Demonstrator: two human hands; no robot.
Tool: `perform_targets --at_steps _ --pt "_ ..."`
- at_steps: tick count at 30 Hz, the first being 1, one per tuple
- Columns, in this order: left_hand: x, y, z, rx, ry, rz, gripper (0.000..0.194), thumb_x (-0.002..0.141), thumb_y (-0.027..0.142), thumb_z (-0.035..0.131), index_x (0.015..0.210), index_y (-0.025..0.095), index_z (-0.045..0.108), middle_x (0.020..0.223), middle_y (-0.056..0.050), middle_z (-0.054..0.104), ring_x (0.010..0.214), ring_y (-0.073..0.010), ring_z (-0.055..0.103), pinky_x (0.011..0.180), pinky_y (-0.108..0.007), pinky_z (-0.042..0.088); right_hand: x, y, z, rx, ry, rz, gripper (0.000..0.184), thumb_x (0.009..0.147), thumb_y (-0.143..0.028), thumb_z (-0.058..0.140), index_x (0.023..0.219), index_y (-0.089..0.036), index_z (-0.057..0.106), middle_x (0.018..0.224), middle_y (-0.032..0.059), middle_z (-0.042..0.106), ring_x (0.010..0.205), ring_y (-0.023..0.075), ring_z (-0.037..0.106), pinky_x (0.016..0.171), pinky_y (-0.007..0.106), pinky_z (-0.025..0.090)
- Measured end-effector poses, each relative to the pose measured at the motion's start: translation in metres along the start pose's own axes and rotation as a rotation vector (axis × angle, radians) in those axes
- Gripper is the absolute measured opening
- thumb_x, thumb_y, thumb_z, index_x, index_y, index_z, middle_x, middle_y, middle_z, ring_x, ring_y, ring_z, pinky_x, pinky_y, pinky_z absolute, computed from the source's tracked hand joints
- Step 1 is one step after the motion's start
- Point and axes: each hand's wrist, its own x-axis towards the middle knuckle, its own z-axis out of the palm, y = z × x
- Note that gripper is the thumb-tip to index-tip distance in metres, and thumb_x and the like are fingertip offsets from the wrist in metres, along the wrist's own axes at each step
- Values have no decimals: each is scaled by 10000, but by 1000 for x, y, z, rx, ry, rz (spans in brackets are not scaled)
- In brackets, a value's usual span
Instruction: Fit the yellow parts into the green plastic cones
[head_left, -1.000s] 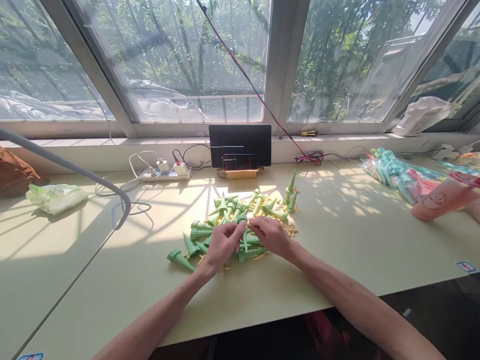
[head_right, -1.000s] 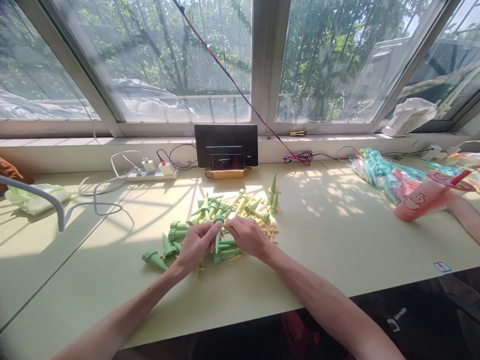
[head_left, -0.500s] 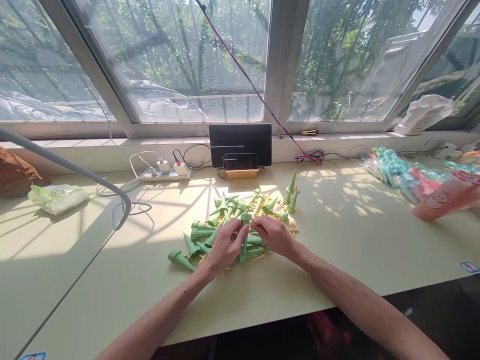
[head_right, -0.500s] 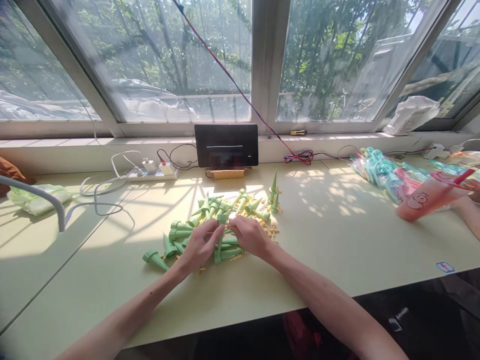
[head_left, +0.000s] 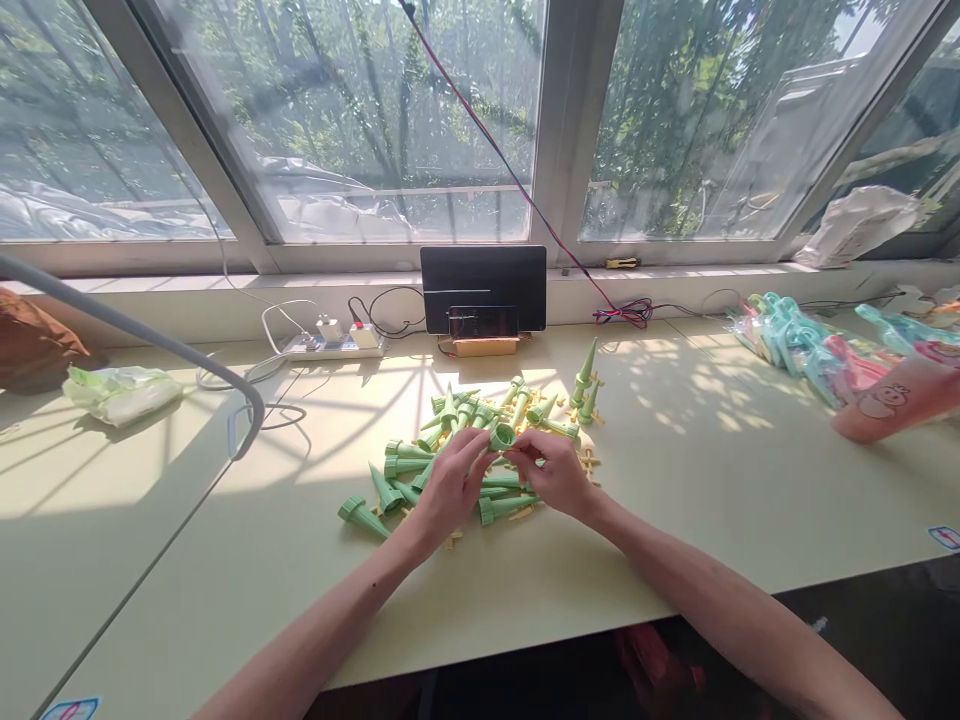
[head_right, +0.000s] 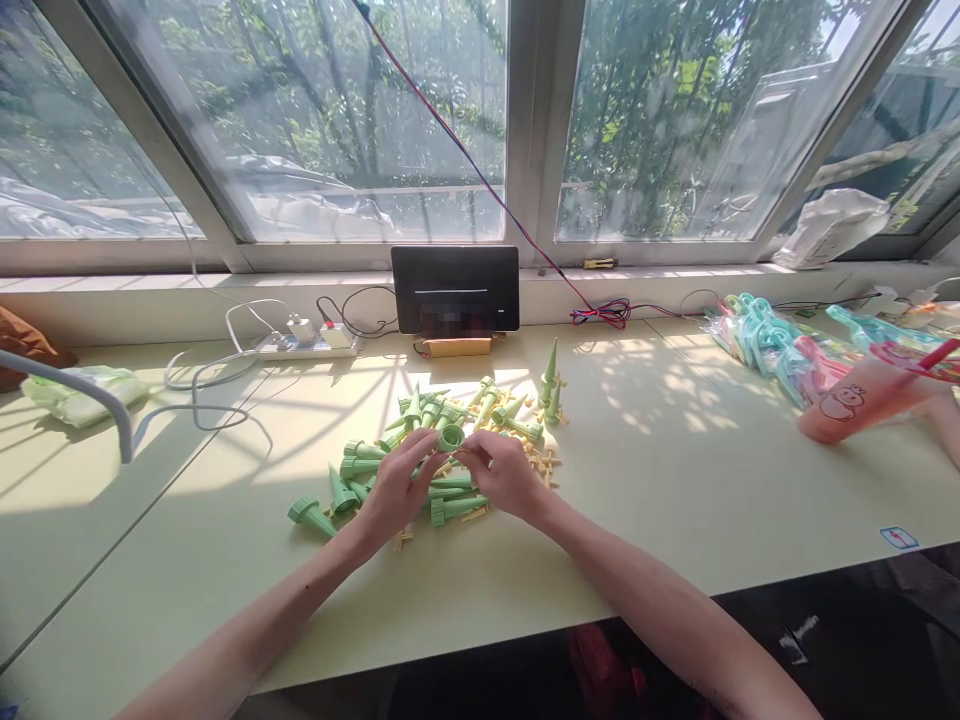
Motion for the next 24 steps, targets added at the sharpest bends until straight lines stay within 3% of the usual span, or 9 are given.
perform_targets --at_steps 7,13,18,22,24 --pt "0 2 -1 -46 -13 -22 225 991 214 400 1040 178 617 927 -70 610 830 -163 552 724 -263 452 1 -2 0 365 -99 269 272 886 -423 628 747 -200 559 539 -44 528 406 95 503 396 228 412" --pt "0 1 0 -56 -12 -44 247 1005 255 377 1031 176 610 853 -60 582 754 -152 510 671 -262 427 6 -9 -5 530 -181 378 323 840 -469 673 734 -189 551 532 -54 541 375 81 500 352 206 370" --pt "-2 -1 5 -18 10 -71 234 1004 257 396 1028 180 616 894 -66 605 783 -154 545 699 -269 449 8 -9 -4 537 -165 394 341 835 -487 670 737 -182 553 539 -54 549 373 77 501 336 195 369" --pt "-3 -1 9 64 145 -118 239 983 259 454 1187 203 565 1094 -94 622 952 -193 593 799 -311 484 7 -2 0 464 -55 334 313 837 -469 676 750 -190 566 565 -43 561 401 90 519 363 214 417" --pt "-4 1 9 64 228 -144 218 981 268 454 1150 190 567 1095 -93 626 979 -198 601 831 -321 487 6 2 0 365 39 255 271 856 -435 663 769 -195 575 576 -39 557 420 100 536 389 225 441"
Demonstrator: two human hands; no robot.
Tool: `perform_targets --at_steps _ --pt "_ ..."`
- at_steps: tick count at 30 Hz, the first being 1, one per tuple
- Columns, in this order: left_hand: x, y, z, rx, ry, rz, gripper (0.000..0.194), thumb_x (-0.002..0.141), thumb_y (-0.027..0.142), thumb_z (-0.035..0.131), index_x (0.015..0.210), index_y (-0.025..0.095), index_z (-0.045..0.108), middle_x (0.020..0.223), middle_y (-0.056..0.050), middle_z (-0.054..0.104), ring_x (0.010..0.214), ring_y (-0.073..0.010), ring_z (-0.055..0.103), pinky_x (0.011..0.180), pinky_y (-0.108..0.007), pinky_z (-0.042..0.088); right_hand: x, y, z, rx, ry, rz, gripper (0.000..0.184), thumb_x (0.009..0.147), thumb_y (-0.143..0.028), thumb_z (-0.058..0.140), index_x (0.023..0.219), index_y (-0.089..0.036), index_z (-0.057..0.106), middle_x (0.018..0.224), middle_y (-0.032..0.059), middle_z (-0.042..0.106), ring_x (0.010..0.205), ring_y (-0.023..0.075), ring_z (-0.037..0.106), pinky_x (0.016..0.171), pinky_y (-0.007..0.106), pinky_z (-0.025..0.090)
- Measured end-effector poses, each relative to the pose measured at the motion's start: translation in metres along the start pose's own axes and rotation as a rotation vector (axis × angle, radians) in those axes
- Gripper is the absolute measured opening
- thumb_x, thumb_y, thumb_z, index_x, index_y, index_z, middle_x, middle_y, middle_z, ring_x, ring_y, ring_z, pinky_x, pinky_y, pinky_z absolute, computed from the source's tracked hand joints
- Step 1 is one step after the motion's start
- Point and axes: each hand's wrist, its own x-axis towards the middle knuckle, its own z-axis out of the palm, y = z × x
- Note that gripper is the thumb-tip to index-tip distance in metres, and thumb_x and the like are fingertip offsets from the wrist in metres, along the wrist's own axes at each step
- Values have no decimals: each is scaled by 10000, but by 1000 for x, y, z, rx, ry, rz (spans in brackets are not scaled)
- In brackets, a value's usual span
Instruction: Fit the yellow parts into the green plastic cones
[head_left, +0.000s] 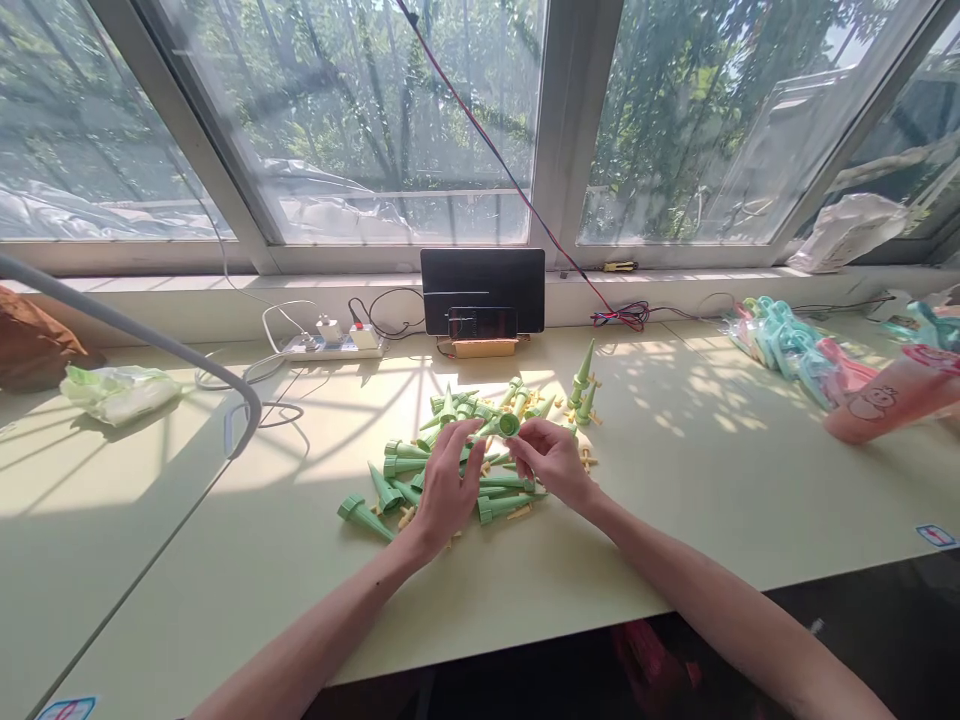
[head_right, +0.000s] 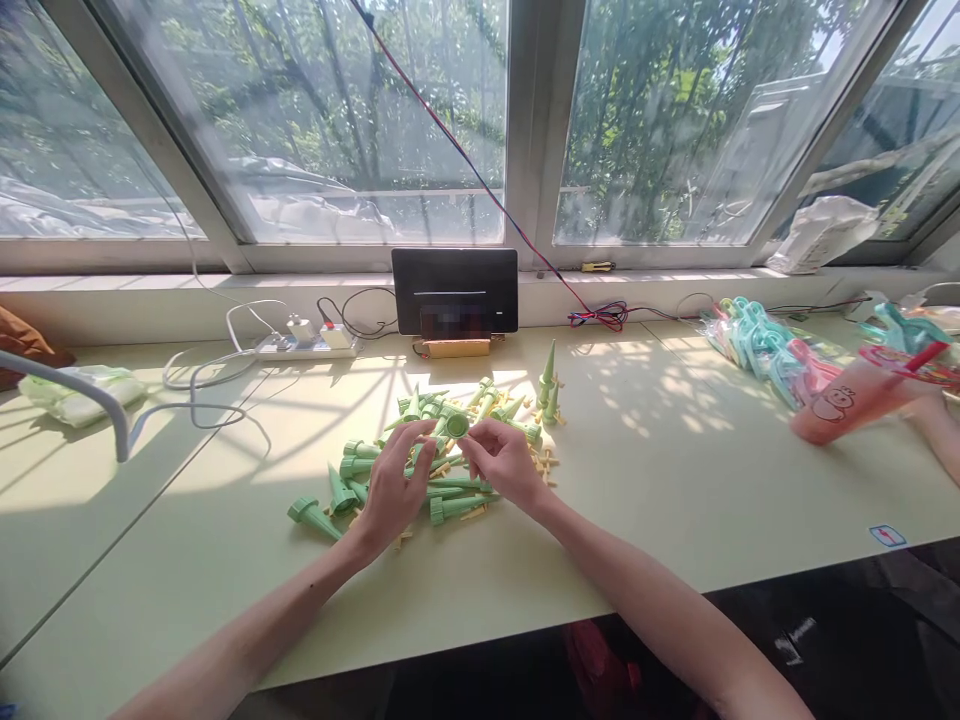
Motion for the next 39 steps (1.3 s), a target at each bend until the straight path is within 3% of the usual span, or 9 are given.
perform_targets --at_steps 2,6,9,14,20,25,28,33,39 --pt "-1 3 -1 -39 37 -43 202 989 294 426 1056 180 579 1001 -74 644 918 -187 615 809 -310 487 0 3 -2 -156 72 -142 185 883 -366 636 825 -194 608 616 -24 575 459 107 561 442 239 477" --pt "-2 11 -3 -130 -44 -190 285 1000 364 373 1030 180 588 812 -27 639 734 -157 609 672 -268 465 0 3 -3 -492 98 -450 86 922 -231 571 911 -197 649 753 29 647 579 121 579 566 262 515" --pt "-3 14 -2 -209 -95 -282 292 967 399 448 1094 177 588 831 -25 665 745 -161 634 689 -269 490 0 4 -1 -564 56 -542 116 944 -199 538 949 -203 653 819 51 671 651 130 600 580 247 516" --pt "-3 14 1 -373 -133 -333 332 911 393 561 1151 164 575 906 -53 699 796 -177 668 746 -298 543 -2 4 2 -545 43 -523 126 938 -171 535 968 -200 653 854 59 687 692 130 625 589 232 538" --pt "-2 8 3 -408 -114 -364 339 919 367 554 1198 176 581 964 -69 694 816 -180 666 706 -306 571 -5 -2 4 -392 30 -347 242 887 -204 584 1129 -193 590 936 61 679 658 120 648 562 233 561" --pt "-3 4 5 -308 -53 -267 284 924 323 554 1171 189 595 1002 -69 672 909 -186 645 781 -324 574 -6 -5 6 -349 33 -204 148 886 -279 598 1002 -188 605 833 32 640 635 121 619 555 239 538" --pt "-3 4 5 -249 -73 -173 236 934 294 536 1139 200 606 1023 -67 648 918 -182 625 778 -312 553 -5 -5 6 -329 -5 -151 130 895 -305 587 935 -183 608 744 12 607 608 122 591 546 241 513" --pt "-3 6 4 -187 -112 -94 164 966 279 483 983 193 622 901 -36 612 826 -153 572 709 -270 472 -6 -5 6 -390 -11 -222 115 905 -287 560 870 -182 593 693 0 568 575 116 534 534 241 461" --pt "-2 6 3 -178 -156 -110 250 985 277 440 814 169 586 752 -7 545 697 -126 491 641 -251 391 -8 0 6 -530 -18 -346 124 905 -254 551 798 -192 553 652 -14 532 540 105 473 540 240 417"
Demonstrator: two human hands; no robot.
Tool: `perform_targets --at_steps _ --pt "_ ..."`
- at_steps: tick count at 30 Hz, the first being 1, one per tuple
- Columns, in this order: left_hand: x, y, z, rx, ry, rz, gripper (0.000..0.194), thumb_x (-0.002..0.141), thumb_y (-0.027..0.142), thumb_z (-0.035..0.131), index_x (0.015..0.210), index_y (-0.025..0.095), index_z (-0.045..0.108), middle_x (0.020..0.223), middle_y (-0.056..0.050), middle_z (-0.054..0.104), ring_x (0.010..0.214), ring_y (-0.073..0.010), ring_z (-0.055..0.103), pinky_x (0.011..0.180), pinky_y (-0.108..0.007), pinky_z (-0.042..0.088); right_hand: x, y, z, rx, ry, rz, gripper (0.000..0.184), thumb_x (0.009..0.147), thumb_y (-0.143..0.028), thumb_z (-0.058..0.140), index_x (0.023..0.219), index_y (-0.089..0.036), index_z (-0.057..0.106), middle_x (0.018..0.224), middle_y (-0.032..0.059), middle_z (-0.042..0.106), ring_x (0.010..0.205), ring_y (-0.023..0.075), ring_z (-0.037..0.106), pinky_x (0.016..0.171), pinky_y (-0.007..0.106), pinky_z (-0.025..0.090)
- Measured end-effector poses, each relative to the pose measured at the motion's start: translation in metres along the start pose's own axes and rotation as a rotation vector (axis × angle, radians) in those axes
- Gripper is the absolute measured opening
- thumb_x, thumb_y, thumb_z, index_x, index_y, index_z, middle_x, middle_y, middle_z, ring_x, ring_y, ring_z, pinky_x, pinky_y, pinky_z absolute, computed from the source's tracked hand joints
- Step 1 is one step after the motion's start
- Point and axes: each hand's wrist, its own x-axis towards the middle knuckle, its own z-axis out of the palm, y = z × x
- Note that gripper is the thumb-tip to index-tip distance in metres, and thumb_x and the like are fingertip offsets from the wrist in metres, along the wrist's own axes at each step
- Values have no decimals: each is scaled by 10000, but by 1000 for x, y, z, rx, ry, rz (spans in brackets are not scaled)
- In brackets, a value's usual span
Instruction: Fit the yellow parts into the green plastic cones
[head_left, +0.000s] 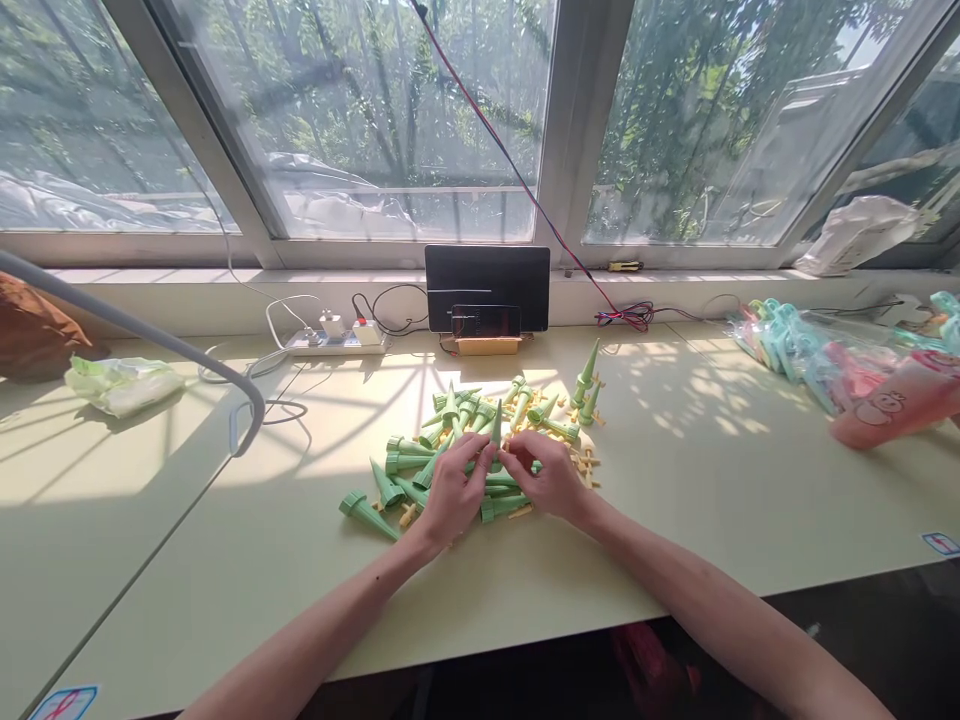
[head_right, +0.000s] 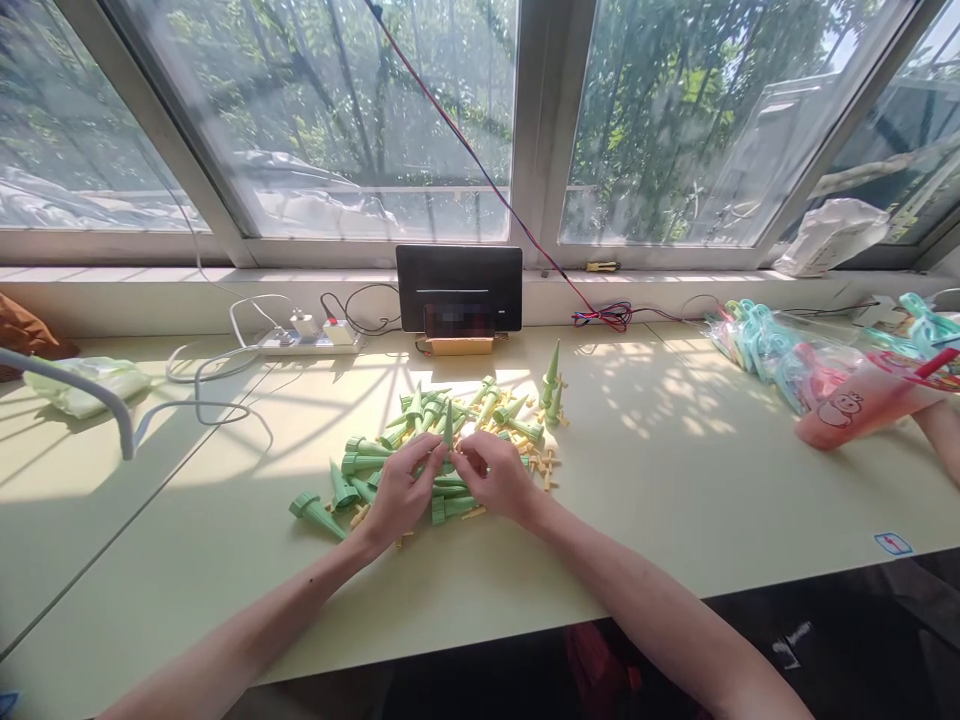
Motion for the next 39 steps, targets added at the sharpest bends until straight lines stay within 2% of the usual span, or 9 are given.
perform_targets --at_steps 8,17,24,28,32,36,39 --pt "1 2 -2 6 -9 -3 287 974 260 444 715 170 529 702 3 500 652 -122 449 613 -250 354 -2 3 1 -25 -36 -26 146 922 -261 531 790 -197 525 653 -18 516 538 102 455 539 235 391" --pt "0 1 -1 28 0 -34 278 976 284 444 735 176 532 711 2 514 665 -127 463 629 -257 367 0 5 1 -5 -50 7 124 918 -263 537 819 -191 556 667 -6 537 555 112 462 542 242 394" --pt "-1 0 1 -9 46 -91 201 961 331 481 943 184 617 837 -21 642 744 -144 577 688 -263 456 1 9 1 -13 -21 38 181 942 -332 546 916 -177 637 692 9 583 574 121 478 573 251 417" --pt "-1 0 1 -34 33 -97 222 949 319 498 1068 185 628 888 -36 686 786 -165 634 716 -284 498 2 10 1 9 -18 87 216 947 -355 544 970 -176 662 721 21 628 578 126 518 575 252 443" --pt "-1 0 2 -25 69 -127 249 929 332 525 1094 171 620 871 -45 681 780 -174 640 717 -304 519 4 7 -1 39 -8 129 228 940 -356 552 1013 -173 665 773 38 667 607 136 566 593 262 484" --pt "0 1 1 -91 132 -159 305 920 330 533 1182 174 546 771 -9 616 705 -143 605 708 -294 523 7 7 -6 17 93 151 224 954 -328 516 1017 -168 659 848 57 691 665 145 602 632 270 507" --pt "1 3 0 -140 169 -168 334 921 321 530 1229 195 498 688 31 545 629 -115 544 660 -265 497 10 9 -10 -28 154 164 211 953 -316 510 964 -165 657 815 51 681 670 149 604 644 272 504"
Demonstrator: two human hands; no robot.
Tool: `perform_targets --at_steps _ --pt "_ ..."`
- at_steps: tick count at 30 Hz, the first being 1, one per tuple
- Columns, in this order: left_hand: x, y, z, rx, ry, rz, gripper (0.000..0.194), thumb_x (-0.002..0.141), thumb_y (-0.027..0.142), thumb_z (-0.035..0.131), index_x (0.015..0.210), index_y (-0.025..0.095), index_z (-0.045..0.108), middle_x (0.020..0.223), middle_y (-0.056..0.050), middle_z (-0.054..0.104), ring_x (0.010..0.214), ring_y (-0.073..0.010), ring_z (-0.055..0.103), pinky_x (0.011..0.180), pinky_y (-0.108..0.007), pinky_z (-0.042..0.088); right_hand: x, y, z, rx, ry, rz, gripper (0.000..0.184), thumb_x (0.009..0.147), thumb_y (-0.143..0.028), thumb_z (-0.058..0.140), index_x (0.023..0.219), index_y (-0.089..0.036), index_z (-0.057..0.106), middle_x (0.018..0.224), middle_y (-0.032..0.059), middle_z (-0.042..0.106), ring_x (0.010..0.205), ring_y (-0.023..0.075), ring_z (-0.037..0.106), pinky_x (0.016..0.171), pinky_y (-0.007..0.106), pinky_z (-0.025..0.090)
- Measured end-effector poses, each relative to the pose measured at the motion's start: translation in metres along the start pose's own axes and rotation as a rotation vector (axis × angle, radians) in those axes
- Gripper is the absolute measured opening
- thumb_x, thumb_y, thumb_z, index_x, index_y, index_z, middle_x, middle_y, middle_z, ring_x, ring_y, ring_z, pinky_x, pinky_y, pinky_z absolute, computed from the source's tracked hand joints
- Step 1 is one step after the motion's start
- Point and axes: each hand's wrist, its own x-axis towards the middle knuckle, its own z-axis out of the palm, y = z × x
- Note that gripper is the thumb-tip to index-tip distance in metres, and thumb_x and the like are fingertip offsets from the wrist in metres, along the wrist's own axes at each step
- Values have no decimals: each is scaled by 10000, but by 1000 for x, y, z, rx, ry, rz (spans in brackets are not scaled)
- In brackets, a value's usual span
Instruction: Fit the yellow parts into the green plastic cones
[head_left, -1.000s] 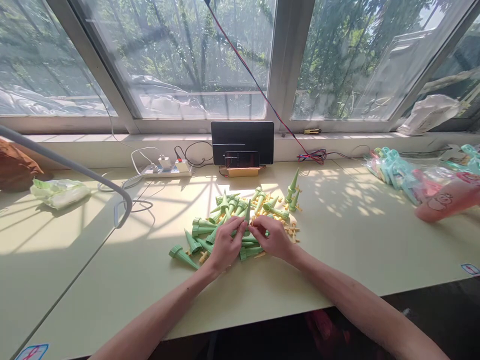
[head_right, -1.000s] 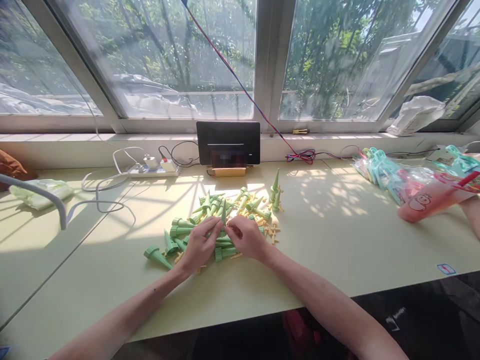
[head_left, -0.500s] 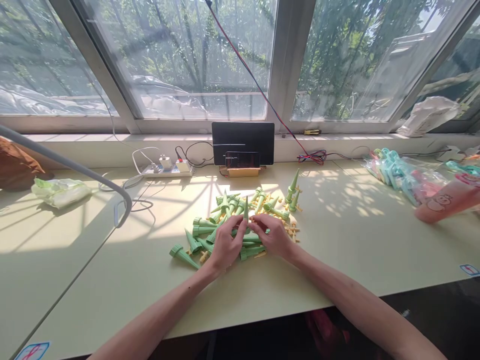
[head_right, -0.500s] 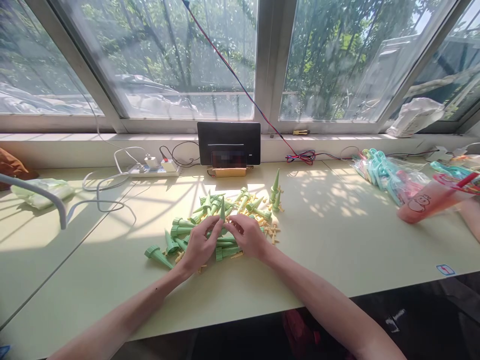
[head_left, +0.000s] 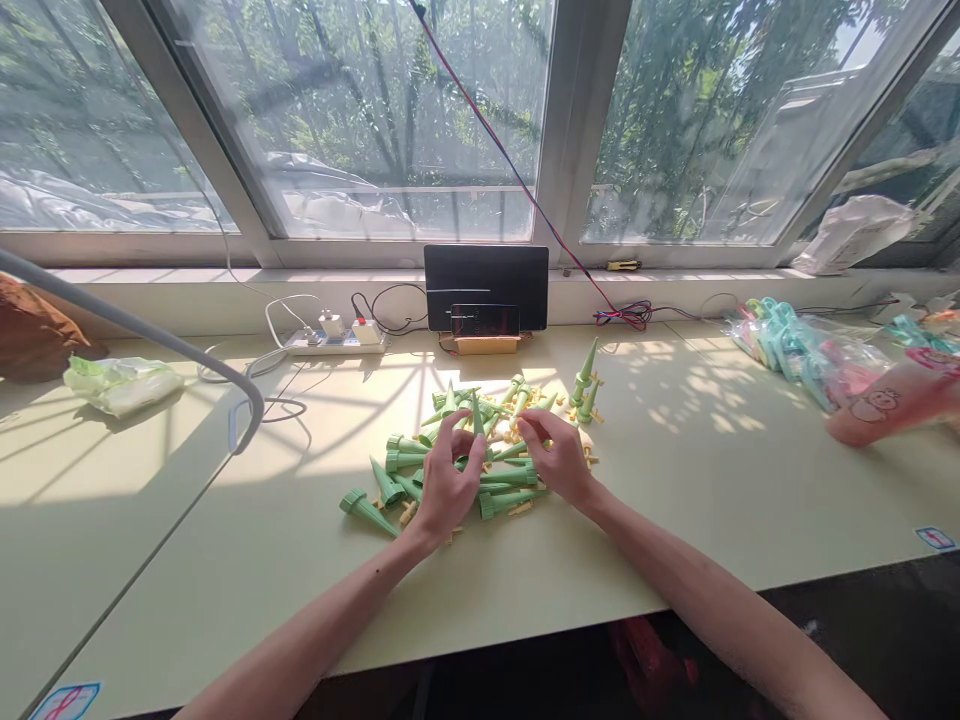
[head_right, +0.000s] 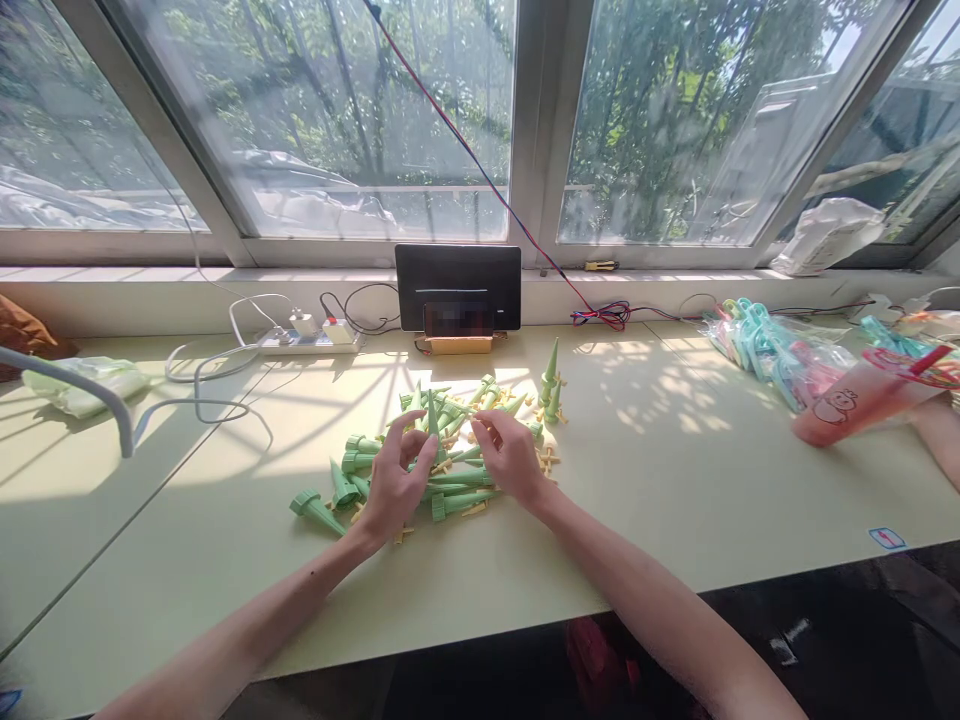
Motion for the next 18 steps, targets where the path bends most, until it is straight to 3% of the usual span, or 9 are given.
perform_targets --at_steps 4,9,14,18 --pt "0 2 -2 -20 6 -3 324 918 312 539 1224 207 556 672 37 530 602 -100 509 620 -239 471 2 5 -1 -47 9 12 207 956 -307 495 922 -170 647 780 38 666 654 147 592 634 270 493" --pt "0 3 -3 33 -25 34 280 928 304 524 1141 195 671 821 -25 647 709 -129 596 667 -262 504 2 10 -1 -115 7 0 193 952 -287 487 927 -176 643 813 46 671 657 150 590 646 275 483" --pt "0 0 -3 242 -112 127 275 945 293 506 1142 190 668 870 -48 676 751 -158 601 700 -297 493 3 14 -2 -169 -1 -4 170 948 -255 479 946 -182 633 832 46 675 665 153 593 660 277 471" --pt "0 -9 -2 436 -148 289 284 960 269 483 1186 202 642 827 -50 646 794 -186 572 771 -337 468 4 15 -3 -229 -47 -13 168 944 -221 468 934 -183 631 835 47 668 677 158 584 665 276 459"
